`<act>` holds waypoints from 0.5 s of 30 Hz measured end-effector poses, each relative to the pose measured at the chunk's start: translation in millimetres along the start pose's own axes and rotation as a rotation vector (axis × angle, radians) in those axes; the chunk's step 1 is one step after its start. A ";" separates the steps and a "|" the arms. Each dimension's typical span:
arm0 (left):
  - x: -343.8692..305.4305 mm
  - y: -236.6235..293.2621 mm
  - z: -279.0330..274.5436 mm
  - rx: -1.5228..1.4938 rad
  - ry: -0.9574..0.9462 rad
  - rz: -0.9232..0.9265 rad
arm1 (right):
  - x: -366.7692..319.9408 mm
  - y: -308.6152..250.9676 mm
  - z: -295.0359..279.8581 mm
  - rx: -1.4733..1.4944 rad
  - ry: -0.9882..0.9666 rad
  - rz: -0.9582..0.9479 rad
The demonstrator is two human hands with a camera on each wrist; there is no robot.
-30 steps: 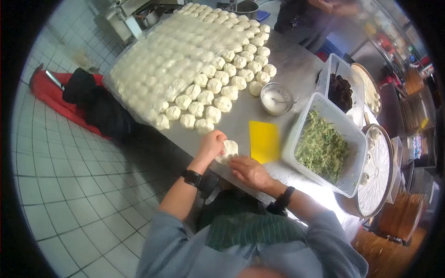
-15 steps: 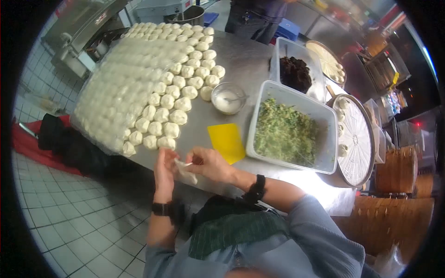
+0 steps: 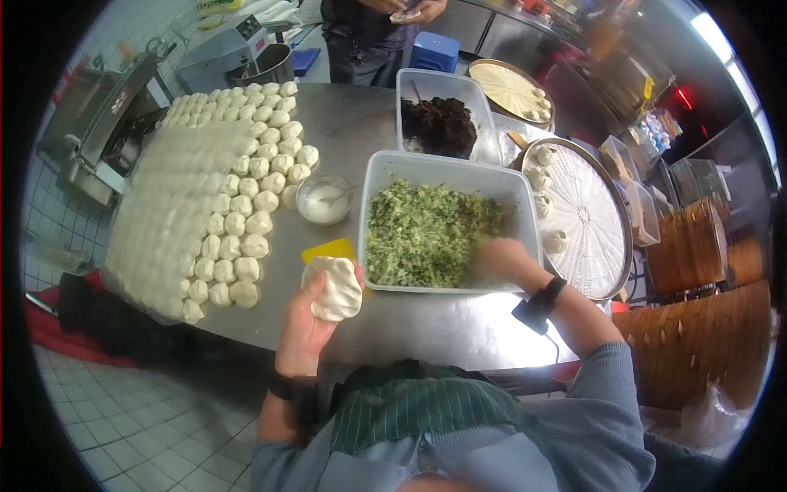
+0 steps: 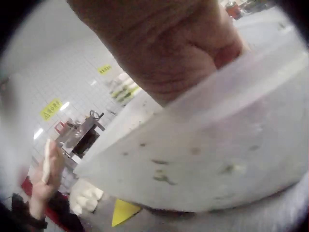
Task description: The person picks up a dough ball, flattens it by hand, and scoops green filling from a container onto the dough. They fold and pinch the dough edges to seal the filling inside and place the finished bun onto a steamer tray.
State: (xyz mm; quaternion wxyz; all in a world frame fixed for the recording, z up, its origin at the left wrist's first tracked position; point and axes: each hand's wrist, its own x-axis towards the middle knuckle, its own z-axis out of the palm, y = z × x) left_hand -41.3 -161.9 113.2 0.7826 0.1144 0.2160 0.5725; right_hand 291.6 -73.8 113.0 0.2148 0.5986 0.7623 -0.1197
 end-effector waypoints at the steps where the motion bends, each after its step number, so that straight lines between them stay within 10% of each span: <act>1: 6.1 -4.1 6.5 0.004 -0.001 -0.004 | -0.7 6.4 8.0 -0.002 -0.059 -0.025; 15: 53.3 -32.9 42.9 0.312 0.240 0.278 | 11.7 11.1 -12.0 -0.184 -0.163 -0.270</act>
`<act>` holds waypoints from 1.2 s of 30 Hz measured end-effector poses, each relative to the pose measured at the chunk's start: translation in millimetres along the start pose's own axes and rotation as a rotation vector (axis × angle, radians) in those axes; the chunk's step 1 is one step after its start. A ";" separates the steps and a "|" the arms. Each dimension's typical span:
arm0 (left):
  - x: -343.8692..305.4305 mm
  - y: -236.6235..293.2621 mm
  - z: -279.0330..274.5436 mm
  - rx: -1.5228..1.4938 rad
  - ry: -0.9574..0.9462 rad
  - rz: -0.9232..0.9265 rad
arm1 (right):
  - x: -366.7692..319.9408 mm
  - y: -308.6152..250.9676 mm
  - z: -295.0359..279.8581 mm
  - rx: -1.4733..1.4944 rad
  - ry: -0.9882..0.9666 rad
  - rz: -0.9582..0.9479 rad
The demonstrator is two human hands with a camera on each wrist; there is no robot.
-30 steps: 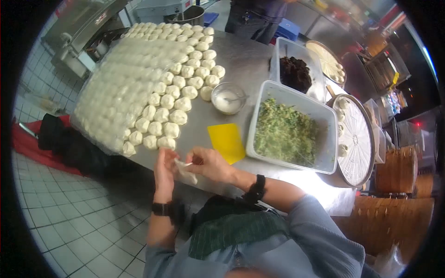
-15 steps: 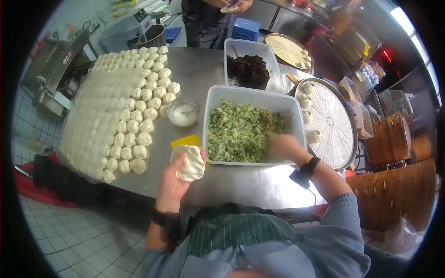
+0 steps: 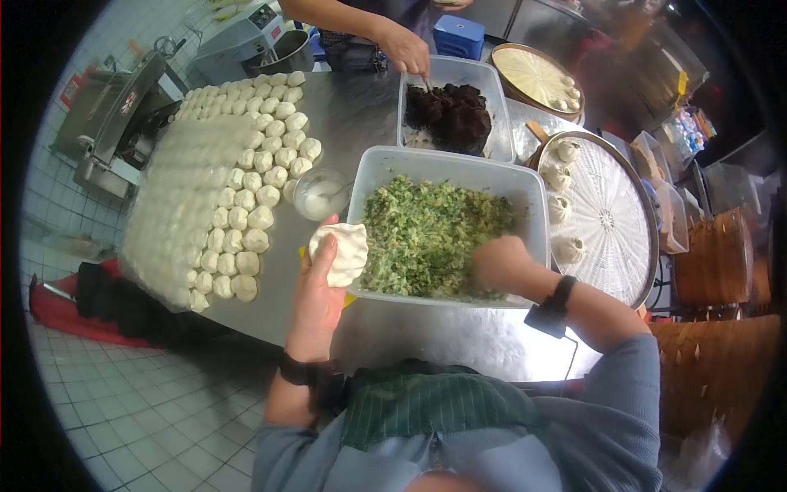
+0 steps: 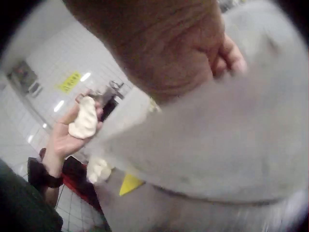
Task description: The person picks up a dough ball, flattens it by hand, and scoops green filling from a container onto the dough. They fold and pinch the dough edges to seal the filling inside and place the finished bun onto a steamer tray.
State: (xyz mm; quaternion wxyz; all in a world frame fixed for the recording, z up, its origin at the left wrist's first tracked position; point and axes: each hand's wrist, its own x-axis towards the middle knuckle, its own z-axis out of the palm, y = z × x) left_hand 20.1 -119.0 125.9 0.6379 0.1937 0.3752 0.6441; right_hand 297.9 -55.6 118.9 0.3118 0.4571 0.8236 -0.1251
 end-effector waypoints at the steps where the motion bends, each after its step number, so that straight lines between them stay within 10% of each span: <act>1: -0.5 0.0 -0.4 0.004 0.008 0.002 | -11.3 -0.4 -16.1 0.068 0.039 0.030; 8: 0.0 -13.9 -2.0 0.217 0.029 0.128 | -5.9 2.0 -47.2 0.382 0.660 -0.053; 20: -4.6 -42.1 -7.9 0.398 0.111 0.434 | 46.9 -70.9 -62.7 0.017 0.440 -0.097; 36: 8.3 -22.5 -0.9 0.186 0.067 0.278 | -19.5 -42.6 -47.0 0.897 0.684 -0.112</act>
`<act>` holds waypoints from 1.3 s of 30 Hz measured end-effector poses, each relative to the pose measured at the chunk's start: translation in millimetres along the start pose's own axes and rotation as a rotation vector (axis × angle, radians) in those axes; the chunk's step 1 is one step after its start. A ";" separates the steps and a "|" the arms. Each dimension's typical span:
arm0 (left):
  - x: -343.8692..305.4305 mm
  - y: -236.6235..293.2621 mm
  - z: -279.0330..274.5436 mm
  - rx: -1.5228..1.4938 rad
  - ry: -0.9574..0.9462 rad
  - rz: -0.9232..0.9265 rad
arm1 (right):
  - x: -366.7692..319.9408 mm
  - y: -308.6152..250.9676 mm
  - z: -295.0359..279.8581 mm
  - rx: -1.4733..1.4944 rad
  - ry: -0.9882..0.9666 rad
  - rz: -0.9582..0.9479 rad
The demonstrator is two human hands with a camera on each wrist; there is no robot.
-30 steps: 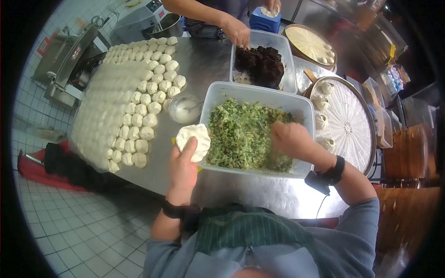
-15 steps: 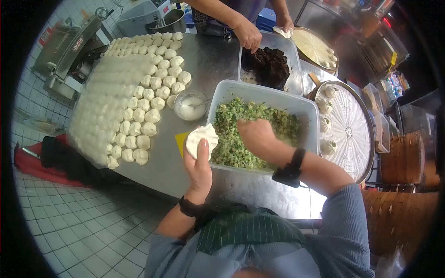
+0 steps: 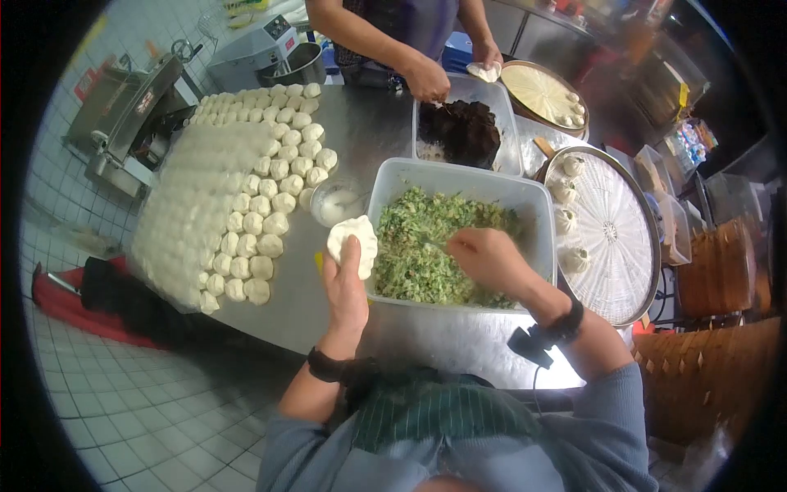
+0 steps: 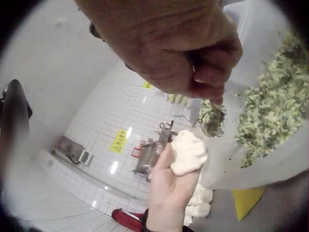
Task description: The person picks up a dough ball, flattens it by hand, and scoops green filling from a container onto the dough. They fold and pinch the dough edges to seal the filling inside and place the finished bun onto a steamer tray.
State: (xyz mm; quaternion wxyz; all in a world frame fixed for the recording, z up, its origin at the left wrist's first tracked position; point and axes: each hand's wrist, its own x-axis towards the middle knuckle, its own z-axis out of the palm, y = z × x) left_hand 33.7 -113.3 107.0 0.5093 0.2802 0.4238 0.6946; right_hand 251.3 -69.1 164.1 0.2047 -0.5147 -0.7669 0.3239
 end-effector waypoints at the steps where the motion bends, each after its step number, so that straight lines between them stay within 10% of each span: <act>1: 1.2 -0.7 4.5 -0.003 -0.008 0.002 | -8.1 -5.1 -6.4 -0.003 0.008 0.000; 6: -0.5 -3.4 49.7 0.104 -0.311 -0.096 | -41.3 -22.5 -12.1 -0.121 0.180 -0.121; 24: -6.7 -26.9 51.9 0.141 -0.294 -0.349 | -72.4 -11.5 -17.2 -0.629 0.213 -0.403; 34: 4.9 -16.0 37.4 -0.176 -0.342 -0.505 | -57.1 35.0 -26.1 -0.700 0.009 -0.002; 39: 6.2 -11.4 40.2 -0.453 -0.266 -0.652 | -54.9 11.3 -38.3 -0.570 0.139 -0.126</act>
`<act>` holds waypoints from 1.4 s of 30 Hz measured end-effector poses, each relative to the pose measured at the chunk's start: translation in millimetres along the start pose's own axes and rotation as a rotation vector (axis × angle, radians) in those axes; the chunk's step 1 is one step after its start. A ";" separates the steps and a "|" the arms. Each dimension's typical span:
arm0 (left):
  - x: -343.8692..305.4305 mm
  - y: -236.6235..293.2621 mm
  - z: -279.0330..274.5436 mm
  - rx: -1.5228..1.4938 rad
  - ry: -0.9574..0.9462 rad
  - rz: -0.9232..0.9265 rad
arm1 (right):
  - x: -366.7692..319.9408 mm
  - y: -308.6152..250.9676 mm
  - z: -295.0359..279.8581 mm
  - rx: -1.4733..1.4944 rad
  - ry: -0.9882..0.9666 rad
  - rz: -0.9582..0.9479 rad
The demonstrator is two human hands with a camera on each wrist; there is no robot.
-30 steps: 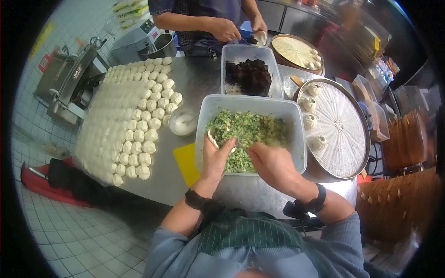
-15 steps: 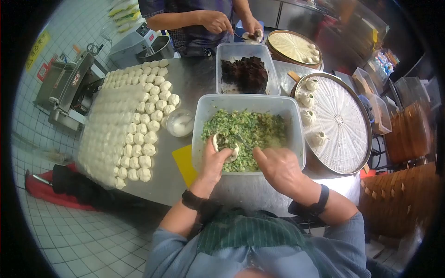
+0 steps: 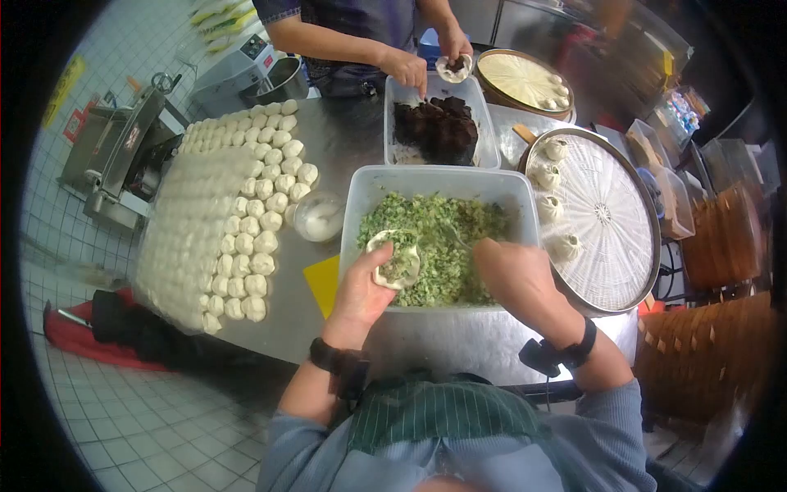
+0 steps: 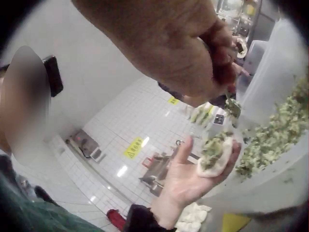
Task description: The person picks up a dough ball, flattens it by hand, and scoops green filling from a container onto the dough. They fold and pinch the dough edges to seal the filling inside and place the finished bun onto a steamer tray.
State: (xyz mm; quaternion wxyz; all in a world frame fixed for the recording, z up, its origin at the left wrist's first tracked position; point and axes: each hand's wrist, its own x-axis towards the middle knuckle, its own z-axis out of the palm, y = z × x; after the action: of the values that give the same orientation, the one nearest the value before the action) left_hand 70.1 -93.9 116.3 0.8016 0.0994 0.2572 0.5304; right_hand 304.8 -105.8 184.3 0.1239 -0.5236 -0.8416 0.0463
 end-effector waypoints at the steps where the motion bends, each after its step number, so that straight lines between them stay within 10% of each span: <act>1: 2.7 -0.5 -2.8 0.032 0.042 0.015 | 0.0 -6.9 -6.9 0.073 0.102 -0.030; 11: 7.5 -5.7 -1.2 0.501 0.170 0.088 | -1.8 -24.0 0.1 0.056 0.032 -0.208; 18: 10.0 -10.3 -11.6 0.584 0.108 0.099 | -0.1 4.3 20.0 -0.099 -0.063 0.059; 27: 5.7 -5.1 4.1 0.424 0.185 0.001 | -4.4 -13.8 -11.8 0.093 0.071 -0.123; 32: 10.9 -17.2 -11.8 0.840 0.162 0.234 | -3.8 -21.5 2.7 0.053 -0.059 -0.066; 42: -3.4 4.9 16.0 0.269 -0.033 -0.040 | 2.4 31.5 47.9 -0.242 -0.375 0.017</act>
State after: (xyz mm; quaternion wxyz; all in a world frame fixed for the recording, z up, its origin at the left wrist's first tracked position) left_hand 73.4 -93.1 133.1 0.7958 0.2094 0.3145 0.4732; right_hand 318.9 -87.1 131.9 -0.0992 -0.5239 -0.8449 0.0426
